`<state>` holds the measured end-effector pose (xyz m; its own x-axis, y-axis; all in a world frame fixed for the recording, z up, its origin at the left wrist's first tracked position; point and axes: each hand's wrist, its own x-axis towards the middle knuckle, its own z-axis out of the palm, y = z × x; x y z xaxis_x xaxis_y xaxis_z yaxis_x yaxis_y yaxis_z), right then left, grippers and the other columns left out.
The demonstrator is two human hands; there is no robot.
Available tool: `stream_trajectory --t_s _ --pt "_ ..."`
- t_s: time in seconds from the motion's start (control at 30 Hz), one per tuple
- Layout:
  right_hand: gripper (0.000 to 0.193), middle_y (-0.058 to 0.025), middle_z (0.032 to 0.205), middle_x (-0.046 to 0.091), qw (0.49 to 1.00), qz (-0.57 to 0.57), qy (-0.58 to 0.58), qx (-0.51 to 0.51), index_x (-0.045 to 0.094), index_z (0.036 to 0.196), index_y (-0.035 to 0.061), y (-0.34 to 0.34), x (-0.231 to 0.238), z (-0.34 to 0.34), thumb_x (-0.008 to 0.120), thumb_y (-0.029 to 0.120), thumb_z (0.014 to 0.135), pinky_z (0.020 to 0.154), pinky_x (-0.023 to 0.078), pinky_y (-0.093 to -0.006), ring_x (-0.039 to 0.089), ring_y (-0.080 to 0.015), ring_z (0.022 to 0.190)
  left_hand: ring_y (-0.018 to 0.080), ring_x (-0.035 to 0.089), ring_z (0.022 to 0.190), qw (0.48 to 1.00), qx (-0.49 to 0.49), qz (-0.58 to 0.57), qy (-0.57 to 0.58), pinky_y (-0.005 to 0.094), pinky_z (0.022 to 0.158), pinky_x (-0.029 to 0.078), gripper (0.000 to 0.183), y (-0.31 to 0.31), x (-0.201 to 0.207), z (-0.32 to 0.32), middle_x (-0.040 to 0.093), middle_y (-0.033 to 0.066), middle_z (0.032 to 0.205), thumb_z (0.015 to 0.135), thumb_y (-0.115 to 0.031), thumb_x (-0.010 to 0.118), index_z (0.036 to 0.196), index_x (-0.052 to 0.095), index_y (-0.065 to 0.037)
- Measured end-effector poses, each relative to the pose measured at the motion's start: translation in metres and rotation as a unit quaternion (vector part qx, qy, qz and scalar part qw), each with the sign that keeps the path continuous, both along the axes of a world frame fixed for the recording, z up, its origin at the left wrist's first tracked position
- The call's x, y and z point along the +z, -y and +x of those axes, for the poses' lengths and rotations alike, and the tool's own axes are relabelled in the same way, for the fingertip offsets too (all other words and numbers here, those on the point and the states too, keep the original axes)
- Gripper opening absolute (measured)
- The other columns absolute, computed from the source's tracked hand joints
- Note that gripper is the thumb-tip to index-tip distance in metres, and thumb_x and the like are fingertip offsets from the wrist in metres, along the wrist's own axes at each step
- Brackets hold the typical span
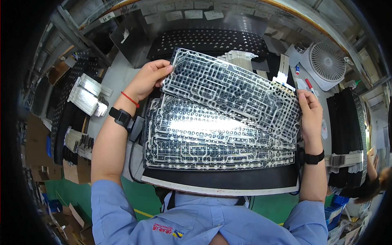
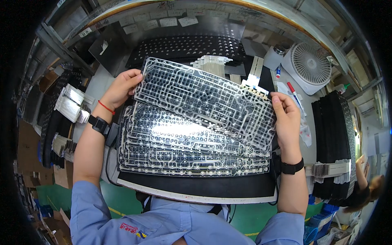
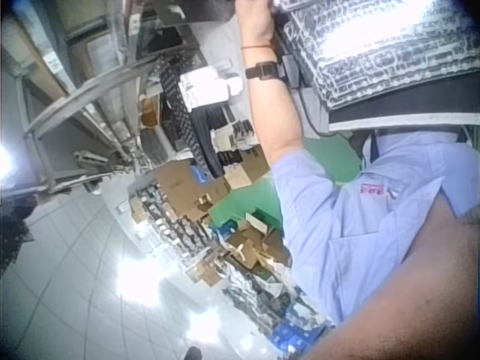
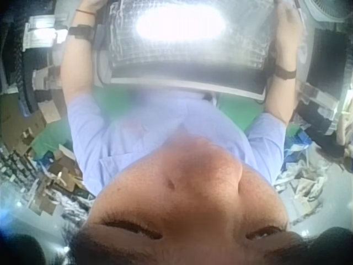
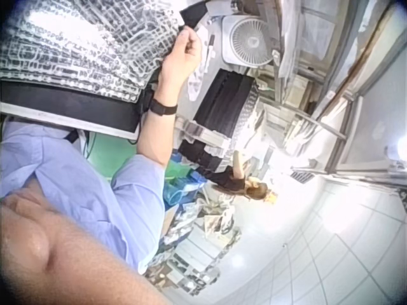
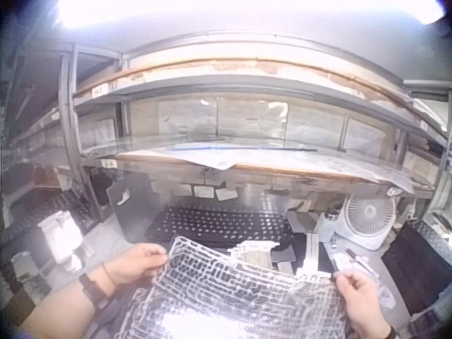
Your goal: The recorder is handling and stacking keyboard circuit layers and plastic sheets on a workbench.
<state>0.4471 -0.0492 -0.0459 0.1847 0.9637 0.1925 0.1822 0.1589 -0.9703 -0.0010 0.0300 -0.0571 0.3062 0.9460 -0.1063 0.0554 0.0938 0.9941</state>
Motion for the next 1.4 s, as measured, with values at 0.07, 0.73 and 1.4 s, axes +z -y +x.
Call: stream_trajectory --t_s 0.07,0.73,1.4 --pt "0.022 0.0019 0.087 0.061 0.999 0.001 -0.048 -0.002 0.061 0.107 -0.0005 -0.001 0.001 -0.002 0.056 0.017 0.095 0.074 0.040 -0.0193 0.052 -0.0040 0.080 -0.0007 0.042 0.058 1.000 0.014 0.002 0.022 0.0152 0.052 0.032 0.015 0.000 0.002 0.003 0.057 -0.0079 0.076 0.093 -0.021 0.059 0.098 0.062 -0.007" --pt "0.019 0.0016 0.074 0.059 0.996 0.045 -0.069 -0.032 0.060 0.097 0.0011 0.002 0.007 -0.004 0.053 0.019 0.096 0.065 0.040 -0.0198 0.050 -0.0058 0.065 0.0055 0.052 0.066 0.991 0.067 0.008 0.114 0.0182 0.058 0.039 0.022 -0.005 -0.001 -0.008 0.060 -0.0019 0.083 0.097 -0.026 0.050 0.105 0.060 -0.008" --pt "0.036 -0.0030 0.095 0.064 0.999 0.052 -0.014 0.004 0.049 0.127 -0.0011 0.008 0.017 -0.009 0.055 0.009 0.092 0.072 0.041 -0.0204 0.055 -0.0065 0.081 0.0048 0.053 0.063 0.989 0.108 0.012 0.102 0.0173 0.059 0.039 0.019 -0.015 -0.014 -0.021 0.051 -0.0062 0.065 0.097 -0.029 0.052 0.100 0.057 -0.011"
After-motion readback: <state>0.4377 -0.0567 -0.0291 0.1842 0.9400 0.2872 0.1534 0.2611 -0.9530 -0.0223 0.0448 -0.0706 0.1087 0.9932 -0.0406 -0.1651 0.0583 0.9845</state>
